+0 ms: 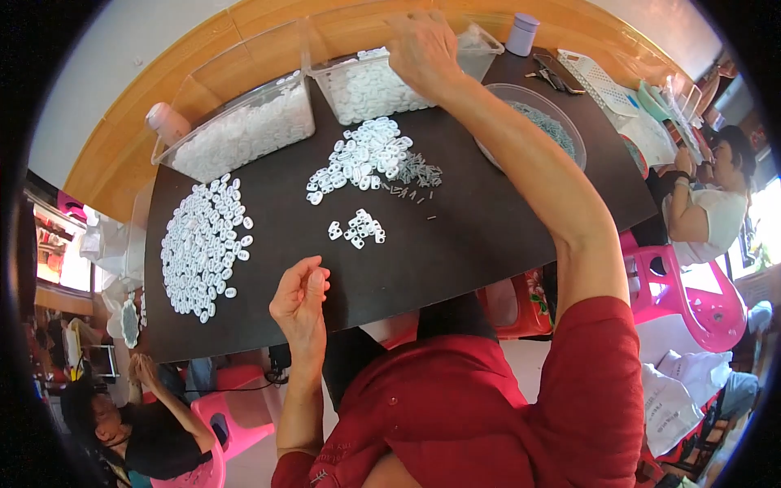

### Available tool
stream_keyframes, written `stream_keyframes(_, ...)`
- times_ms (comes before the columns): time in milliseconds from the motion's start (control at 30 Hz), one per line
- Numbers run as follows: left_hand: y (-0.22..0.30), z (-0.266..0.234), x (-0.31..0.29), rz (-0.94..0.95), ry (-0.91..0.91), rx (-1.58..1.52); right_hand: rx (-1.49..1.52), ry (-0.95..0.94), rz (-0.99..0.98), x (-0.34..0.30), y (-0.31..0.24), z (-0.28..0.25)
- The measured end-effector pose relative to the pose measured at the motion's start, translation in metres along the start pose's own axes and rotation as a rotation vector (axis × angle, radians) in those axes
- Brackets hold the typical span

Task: Assembling small white plastic parts at a workshop table.

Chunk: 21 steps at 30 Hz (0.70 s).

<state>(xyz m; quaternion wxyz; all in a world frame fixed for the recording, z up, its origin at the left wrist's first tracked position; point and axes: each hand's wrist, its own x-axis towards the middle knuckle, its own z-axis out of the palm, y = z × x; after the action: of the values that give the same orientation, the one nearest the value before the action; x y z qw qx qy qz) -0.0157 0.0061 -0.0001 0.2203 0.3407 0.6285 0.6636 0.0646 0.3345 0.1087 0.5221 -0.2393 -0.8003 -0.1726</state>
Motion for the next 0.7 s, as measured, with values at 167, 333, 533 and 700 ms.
stream_keyframes(167, 0.001, -0.011, 0.022, 0.255, -0.039, 0.456, 0.365, -0.296, -0.104, -0.061, -0.056, -0.034)
stream_keyframes(333, -0.003, 0.012, 0.055, 0.497, -0.057, 0.869, 0.483, -0.438, -0.067, -0.096, -0.078, -0.065)
stream_keyframes(533, -0.011, 0.024, 0.076, 0.448, -0.181, 1.094, 0.493, -0.467, 0.013, -0.102, -0.07, -0.08)
stream_keyframes(700, -0.011, 0.019, 0.083, 0.436, -0.206, 1.017, 0.54, -0.529, 0.161, -0.116, -0.065, -0.095)
